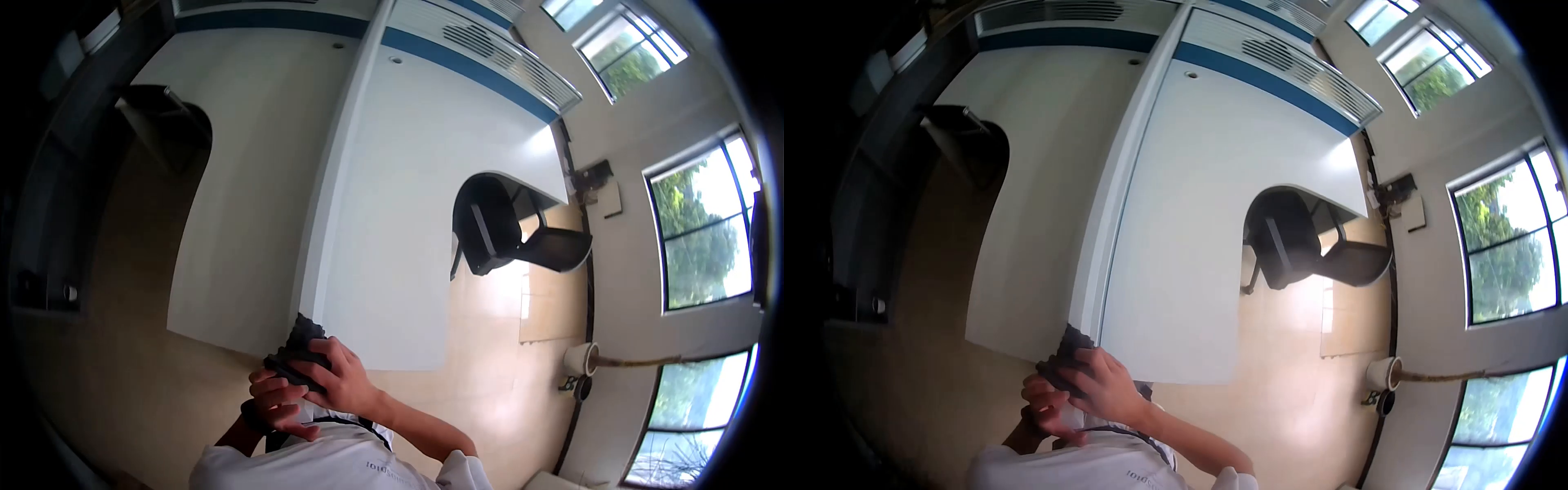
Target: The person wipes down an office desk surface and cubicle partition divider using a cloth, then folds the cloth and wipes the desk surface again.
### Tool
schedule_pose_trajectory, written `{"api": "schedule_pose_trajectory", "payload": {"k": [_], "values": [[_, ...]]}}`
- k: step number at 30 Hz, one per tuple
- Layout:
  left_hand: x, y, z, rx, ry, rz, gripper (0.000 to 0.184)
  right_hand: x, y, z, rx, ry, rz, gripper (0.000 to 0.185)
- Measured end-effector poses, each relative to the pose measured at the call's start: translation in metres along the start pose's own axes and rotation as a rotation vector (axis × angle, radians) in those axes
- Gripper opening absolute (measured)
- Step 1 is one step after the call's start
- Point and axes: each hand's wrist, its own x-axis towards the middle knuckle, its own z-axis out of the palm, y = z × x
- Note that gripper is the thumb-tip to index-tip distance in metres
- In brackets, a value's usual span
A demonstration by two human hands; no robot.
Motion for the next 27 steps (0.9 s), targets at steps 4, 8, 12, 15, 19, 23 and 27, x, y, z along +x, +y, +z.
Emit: {"api": "schedule_pose_trajectory", "payload": {"k": [4,8,12,15,19,23,27], "values": [[0.002,0.007,-0.007,0.194,0.071,-0.217,0.078,0.023,0.008,0.0,0.011,-0.191,-0.048,0.056],[0.012,0.005,-0.013,0.087,0.063,-0.328,0.074,0.035,0.016,0.003,-0.044,-0.28,-0.13,0.056],[0.018,0.007,-0.011,0.06,0.178,-0.328,0.075,0.044,0.006,0.002,-0.071,-0.313,-0.113,0.061],[0.015,0.017,-0.012,0.144,0.134,-0.342,0.085,0.05,0.003,-0.006,0.012,-0.372,-0.09,0.059],[0.029,0.04,-0.016,0.394,0.074,-0.429,0.048,0.048,0.014,-0.025,0.259,-0.435,-0.075,0.053],[0.049,0.072,-0.002,0.585,0.009,-0.574,0.045,0.029,0.042,-0.05,0.686,-0.443,0.077,0.049],[0.069,0.102,0.037,0.529,0.204,-0.796,0.04,-0.02,0.097,-0.08,0.847,-0.324,0.113,0.035]]}}
